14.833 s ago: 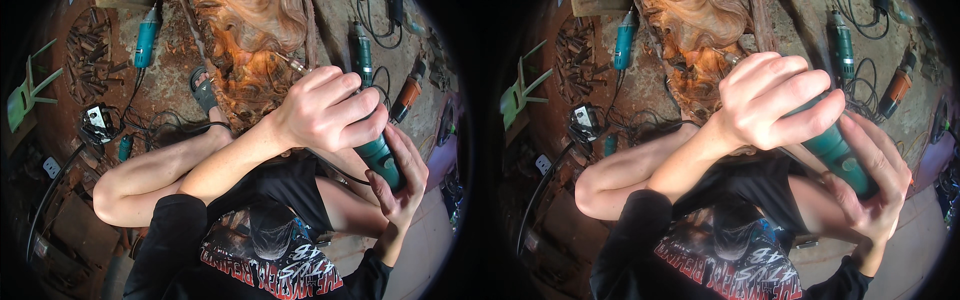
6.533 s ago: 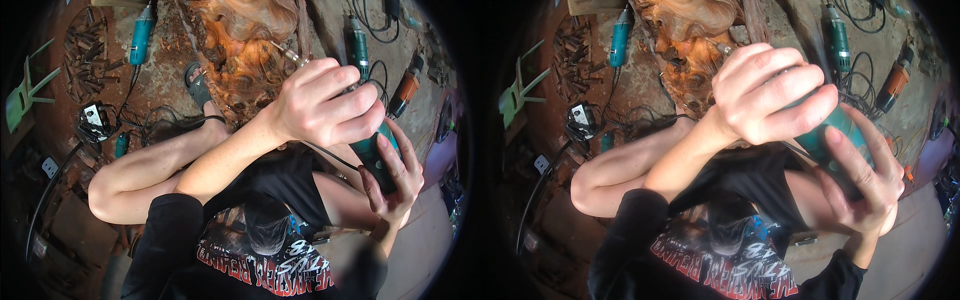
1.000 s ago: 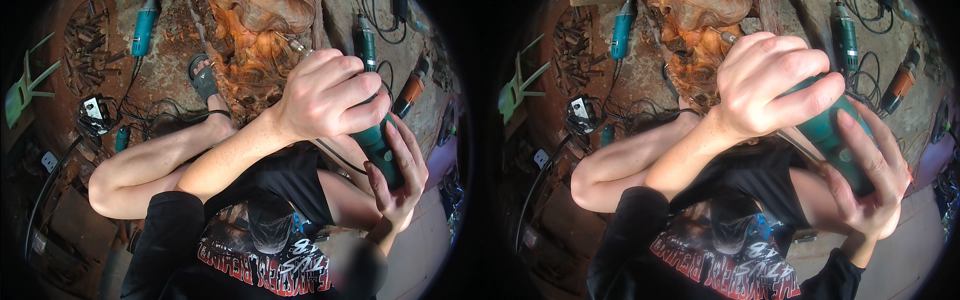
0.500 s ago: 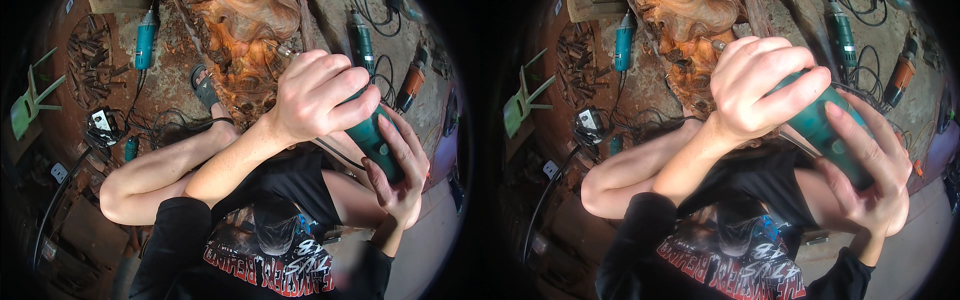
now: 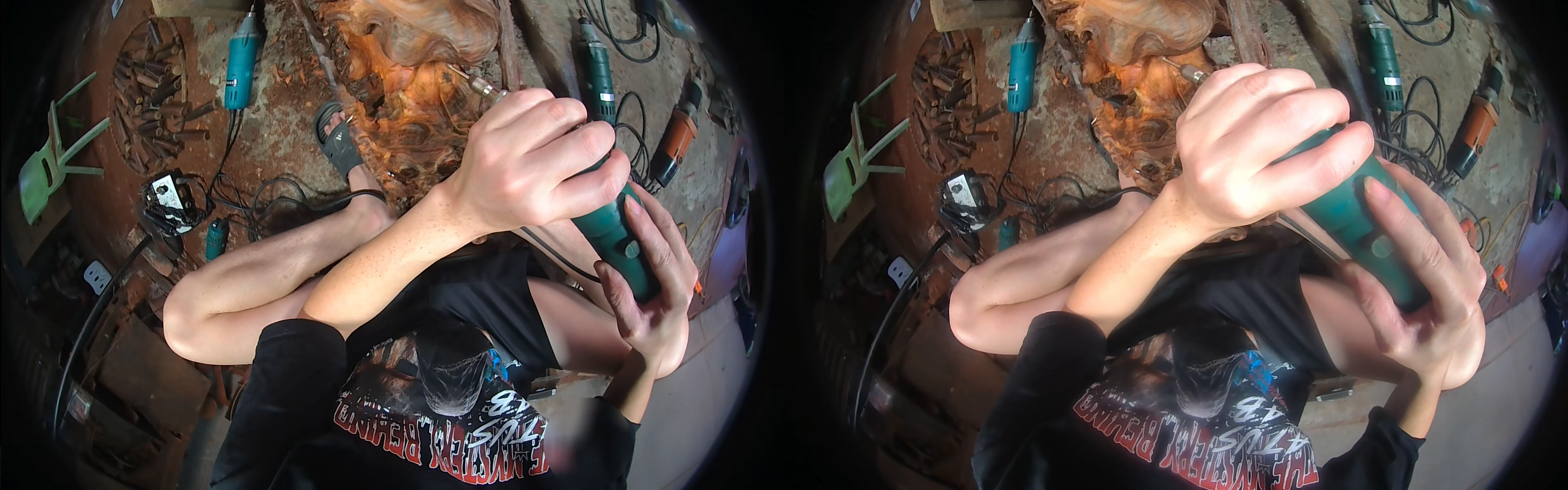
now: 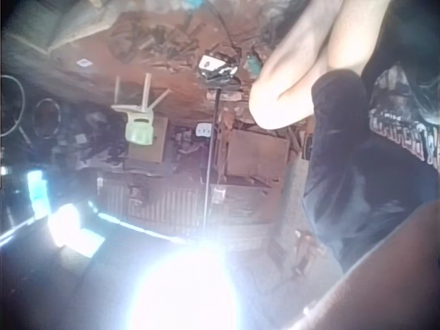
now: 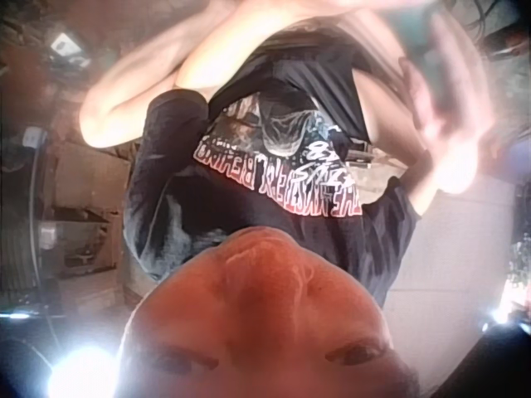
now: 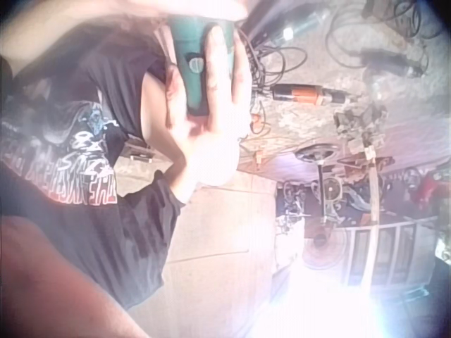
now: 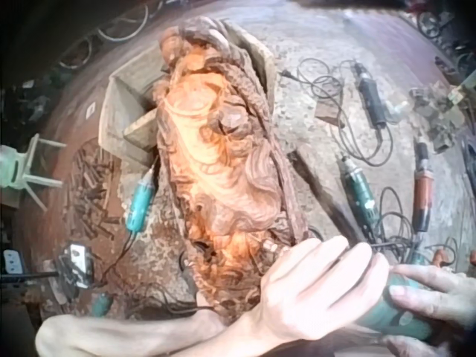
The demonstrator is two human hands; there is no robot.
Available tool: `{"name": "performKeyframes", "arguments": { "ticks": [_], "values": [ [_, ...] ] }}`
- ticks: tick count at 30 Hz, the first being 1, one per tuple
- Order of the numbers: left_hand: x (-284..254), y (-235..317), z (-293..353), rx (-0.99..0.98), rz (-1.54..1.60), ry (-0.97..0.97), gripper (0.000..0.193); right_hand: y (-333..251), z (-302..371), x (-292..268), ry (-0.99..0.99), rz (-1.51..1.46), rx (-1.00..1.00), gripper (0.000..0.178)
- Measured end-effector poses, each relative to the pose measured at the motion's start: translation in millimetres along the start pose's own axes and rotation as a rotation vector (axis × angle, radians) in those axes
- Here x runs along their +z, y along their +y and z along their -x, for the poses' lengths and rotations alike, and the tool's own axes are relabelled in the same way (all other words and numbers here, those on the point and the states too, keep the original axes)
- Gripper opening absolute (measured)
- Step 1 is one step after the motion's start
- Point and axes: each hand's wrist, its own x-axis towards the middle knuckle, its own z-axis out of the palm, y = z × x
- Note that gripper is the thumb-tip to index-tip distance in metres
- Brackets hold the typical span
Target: The person uses a green rotary carving tool to shape and smooth a large piece of wood. They hold the tool with both hands and move it along the surface, removing material and refining the contours of the wood sculpture.
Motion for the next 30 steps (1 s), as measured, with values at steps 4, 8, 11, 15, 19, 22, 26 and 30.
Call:
{"name": "performKeyframes", "arguments": {
  "ticks": [4,8,11,15,19,22,26,30],
  "values": [
    [0.3,-1.8,-0.6,0.003,-0.003,0.010,0.024,-0.4,-1.7,-0.7,-0.005,-0.018,-0.012,0.067],
    [-0.2,-1.1,-0.6,-0.005,-0.008,0.015,0.023,0.2,-1.6,0.9,-0.001,-0.001,-0.017,0.067],
    [-2.3,-0.7,-0.8,-0.009,-0.012,0.015,0.022,1.4,-3.2,1.5,0.003,-0.006,-0.018,0.067],
    [-1.0,-2.3,-1.3,0.015,-0.019,0.023,0.022,2.5,-1.2,3.8,0.022,-0.003,-0.015,0.067],
    [-2.1,-2.0,-0.9,-0.014,-0.011,0.020,0.022,1.6,-8.1,-0.3,-0.004,-0.003,-0.033,0.067],
    [-2.1,-2.6,-1.5,-0.014,-0.004,0.028,0.023,-0.9,-4.8,1.2,0.011,-0.001,-0.007,0.066],
    [-3.2,-3.7,1.3,-0.055,0.035,-0.008,0.024,-3.1,-12.5,-1.5,-0.009,-0.015,-0.026,0.066],
    [-3.4,-2.2,0.2,-0.034,0.018,0.042,0.025,-5.7,-10.0,-1.1,-0.006,-0.006,-0.034,0.066]
  ]
}}
